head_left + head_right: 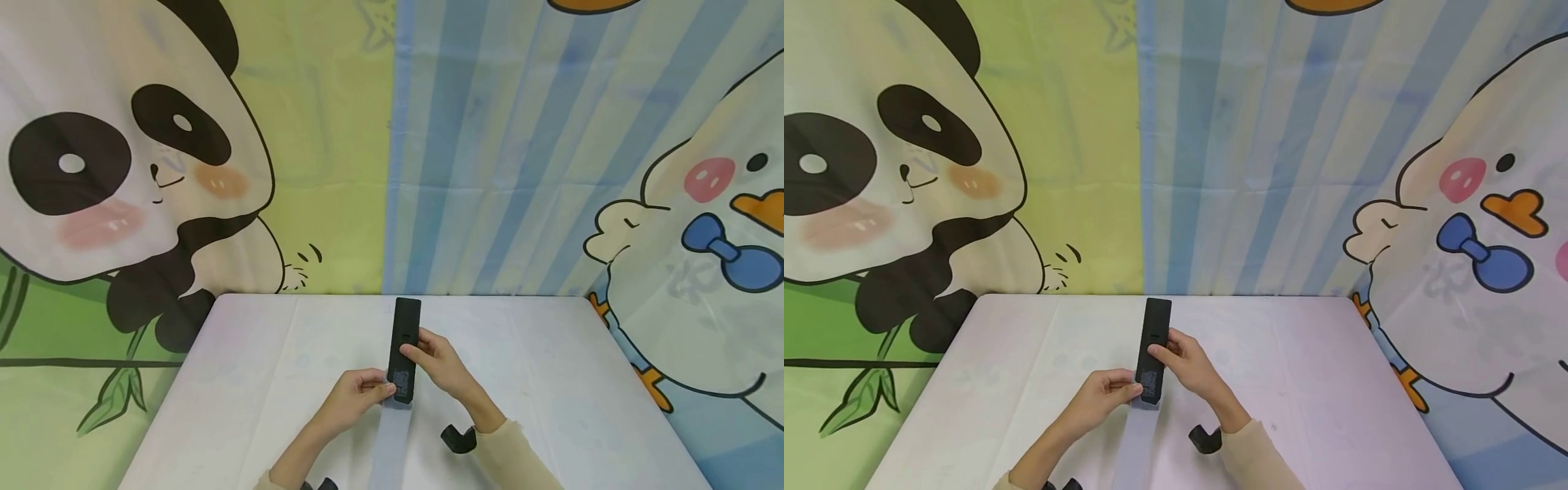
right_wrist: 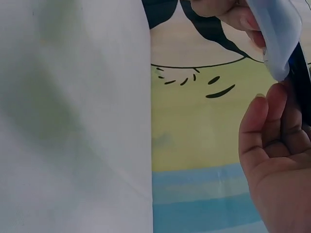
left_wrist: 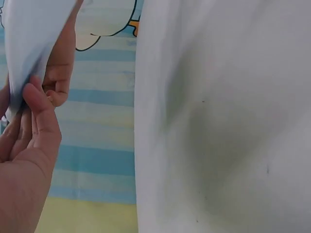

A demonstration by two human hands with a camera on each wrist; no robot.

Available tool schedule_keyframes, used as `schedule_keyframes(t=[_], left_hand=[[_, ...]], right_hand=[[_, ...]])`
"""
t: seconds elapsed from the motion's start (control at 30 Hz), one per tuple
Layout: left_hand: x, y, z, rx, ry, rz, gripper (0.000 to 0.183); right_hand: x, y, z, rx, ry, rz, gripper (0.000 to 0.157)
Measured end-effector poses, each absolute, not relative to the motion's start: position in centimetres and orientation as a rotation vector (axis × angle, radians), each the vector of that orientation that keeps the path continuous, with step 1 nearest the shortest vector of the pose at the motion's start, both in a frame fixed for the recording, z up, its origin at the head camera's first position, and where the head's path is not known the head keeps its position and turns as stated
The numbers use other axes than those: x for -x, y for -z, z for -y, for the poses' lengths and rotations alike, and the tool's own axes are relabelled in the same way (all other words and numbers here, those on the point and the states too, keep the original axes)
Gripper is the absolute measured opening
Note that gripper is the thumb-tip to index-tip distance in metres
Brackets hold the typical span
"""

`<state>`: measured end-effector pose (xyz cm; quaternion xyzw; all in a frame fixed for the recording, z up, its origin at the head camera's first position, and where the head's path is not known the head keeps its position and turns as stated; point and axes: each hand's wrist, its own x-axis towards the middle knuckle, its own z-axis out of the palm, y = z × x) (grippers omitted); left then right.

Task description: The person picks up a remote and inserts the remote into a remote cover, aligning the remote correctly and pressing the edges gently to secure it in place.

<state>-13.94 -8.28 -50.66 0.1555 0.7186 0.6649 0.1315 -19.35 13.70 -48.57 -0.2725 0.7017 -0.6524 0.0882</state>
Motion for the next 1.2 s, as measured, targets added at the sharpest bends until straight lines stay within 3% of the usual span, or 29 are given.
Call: schedule_keyframes(t=[0.43, 0.77, 0.93, 1.2], left_hand=[[14.2, 50.1, 8.3, -0.443, -1.997, -2.092, 0.025], [14.1, 50.3, 7.9, -0.322, -2.102, -2.098, 0.029], [14.3, 50.4, 8.4, -0.181, -2.223, -2.058, 0.031], [14.6, 50.8, 8.4, -0.202, -2.149, -2.090, 0.031]], right_hand=[[19.0, 48.7, -13.0, 0.877, 2.013, -1.938, 0.030], [17.8, 48.9, -13.8, 0.740, 1.872, -2.187, 0.025], [17.4, 49.9, -14.3, 0.894, 1.790, -2.120, 0.014], [17.5, 50.0, -14.4, 1.126, 1.702, -1.995, 0.017]])
